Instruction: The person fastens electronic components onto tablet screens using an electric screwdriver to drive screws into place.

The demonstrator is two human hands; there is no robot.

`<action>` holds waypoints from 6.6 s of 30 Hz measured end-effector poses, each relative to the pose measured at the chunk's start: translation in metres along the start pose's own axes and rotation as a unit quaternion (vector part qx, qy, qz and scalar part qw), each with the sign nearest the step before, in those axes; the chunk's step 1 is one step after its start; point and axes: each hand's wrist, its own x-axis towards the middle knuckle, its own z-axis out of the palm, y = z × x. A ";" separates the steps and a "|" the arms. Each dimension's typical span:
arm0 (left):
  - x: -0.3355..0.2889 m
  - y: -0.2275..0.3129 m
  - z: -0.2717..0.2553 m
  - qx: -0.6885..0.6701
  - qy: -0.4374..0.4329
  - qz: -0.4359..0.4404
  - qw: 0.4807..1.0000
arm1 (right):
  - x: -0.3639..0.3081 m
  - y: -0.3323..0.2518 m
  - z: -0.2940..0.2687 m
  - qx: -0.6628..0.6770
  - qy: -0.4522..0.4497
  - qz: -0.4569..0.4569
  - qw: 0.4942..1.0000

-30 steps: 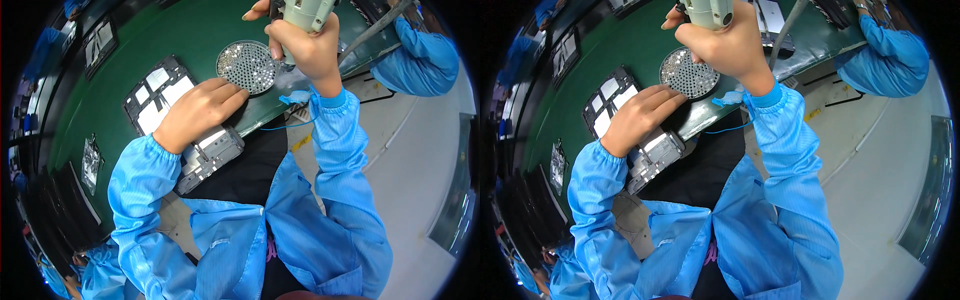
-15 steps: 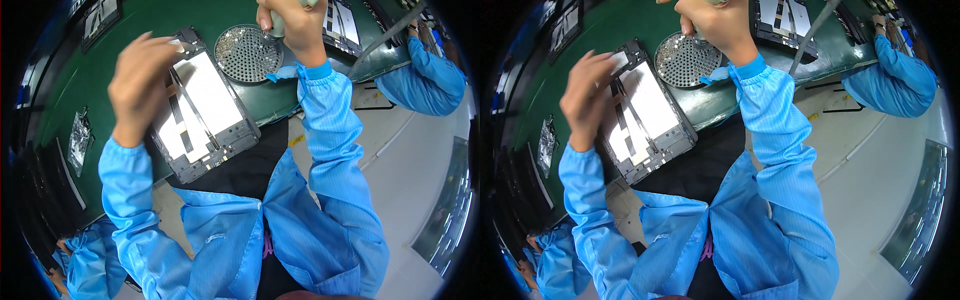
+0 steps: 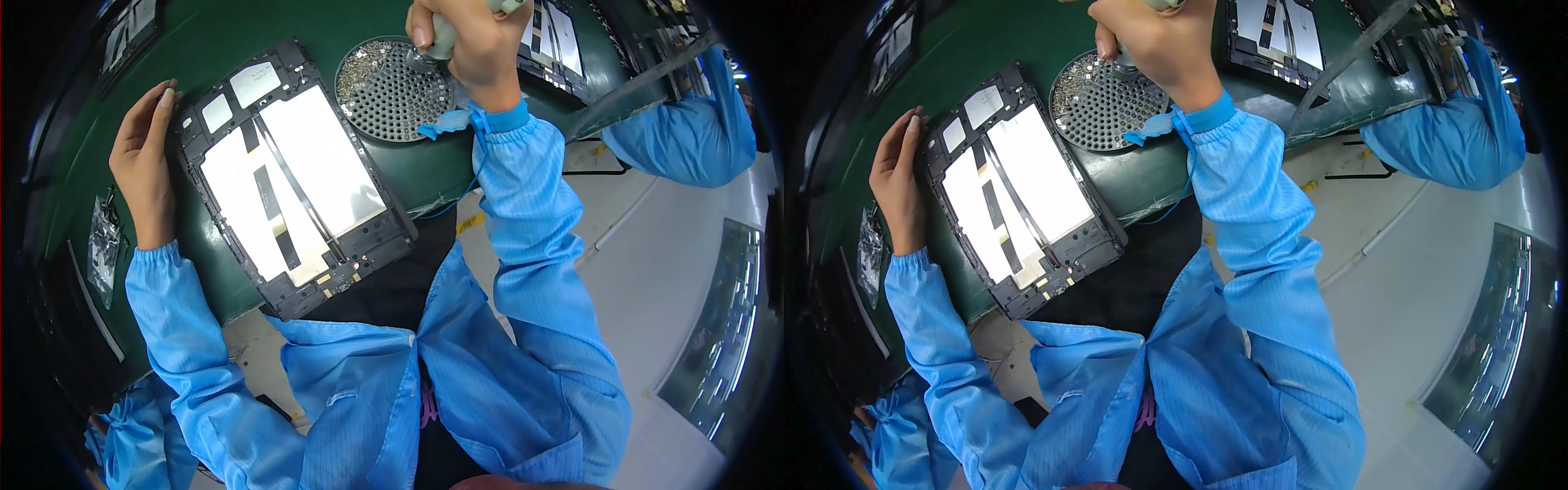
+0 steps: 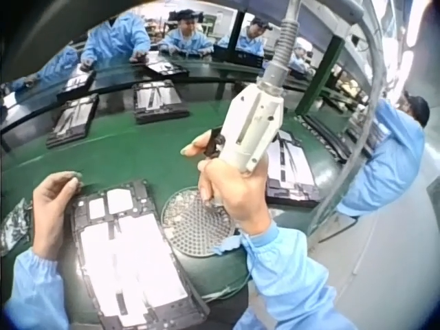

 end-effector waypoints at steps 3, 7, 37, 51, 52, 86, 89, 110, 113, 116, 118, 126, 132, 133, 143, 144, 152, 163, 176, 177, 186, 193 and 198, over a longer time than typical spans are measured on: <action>0.001 -0.001 -0.001 0.012 0.002 0.009 1.000 | 0.001 0.001 -0.001 -0.010 -0.002 0.001 1.000; 0.001 0.000 -0.002 0.071 0.013 -0.007 0.997 | 0.001 0.001 -0.002 -0.017 -0.002 0.002 1.000; -0.002 0.013 -0.028 0.076 -0.188 -0.018 0.979 | 0.001 -0.012 0.013 -0.049 -0.004 0.012 0.999; -0.023 0.075 0.130 0.155 -0.250 0.364 0.884 | 0.020 -0.053 0.040 -0.021 0.043 -0.002 0.999; -0.022 0.082 0.138 0.146 -0.269 0.343 0.888 | 0.022 -0.058 0.042 -0.005 0.037 0.002 0.999; 0.287 -0.060 -0.184 0.342 0.070 -0.379 0.857 | 0.033 -0.048 -0.010 -0.098 0.033 0.065 0.993; 0.284 -0.070 -0.179 0.649 0.295 -0.152 0.685 | 0.038 -0.044 0.000 -0.083 0.011 0.065 0.994; 0.301 0.025 0.130 -0.017 -0.060 -0.090 0.994 | 0.031 -0.038 0.009 -0.071 0.021 -0.010 0.997; 0.226 0.064 0.206 -0.186 -0.128 0.037 0.974 | 0.022 -0.047 0.015 -0.087 0.004 -0.031 0.996; 0.143 0.090 0.274 -0.219 -0.225 -0.043 0.948 | 0.008 -0.058 0.023 -0.069 0.007 -0.037 0.997; 0.079 0.130 0.308 -0.122 -0.240 -0.059 0.961 | -0.003 -0.065 0.018 -0.091 -0.019 -0.029 0.995; 0.047 0.081 0.355 0.284 -0.152 0.264 0.909 | -0.010 -0.095 -0.002 -0.059 0.034 0.064 0.996; 0.084 0.145 0.129 -0.166 -0.315 0.166 0.920 | 0.007 -0.080 -0.013 -0.094 0.009 0.040 0.995; 0.090 0.118 0.085 0.025 -0.225 0.214 0.950 | 0.007 -0.075 -0.011 -0.114 0.011 0.031 0.993; -0.013 0.039 -0.042 0.211 -0.131 0.053 0.967 | 0.009 -0.029 -0.009 -0.099 0.031 0.017 0.994; -0.012 0.048 -0.032 0.209 -0.134 0.070 0.966 | 0.009 -0.029 -0.009 -0.107 0.031 0.015 0.994; -0.002 0.033 -0.021 0.165 -0.200 0.076 0.963 | 0.008 -0.030 -0.005 -0.104 0.010 -0.006 0.995; 0.012 -0.017 -0.066 0.097 -0.049 -0.048 0.993 | -0.009 -0.020 -0.002 0.000 -0.006 0.077 0.997; 0.011 -0.012 -0.057 0.139 -0.063 -0.045 0.987 | -0.004 -0.012 0.003 -0.027 0.003 0.042 0.999; 0.010 -0.011 -0.056 0.165 -0.057 -0.036 0.984 | -0.004 -0.011 0.003 -0.033 0.002 0.036 0.999; 0.012 -0.013 -0.055 0.140 -0.081 -0.032 0.986 | -0.004 -0.014 0.005 -0.031 0.010 0.032 0.999; 0.008 -0.006 -0.057 0.113 -0.093 -0.046 0.988 | -0.008 -0.011 0.007 -0.048 0.001 0.062 0.997; 0.012 -0.002 -0.055 0.093 -0.116 -0.062 0.987 | -0.003 0.013 -0.034 -0.031 -0.069 -0.017 0.997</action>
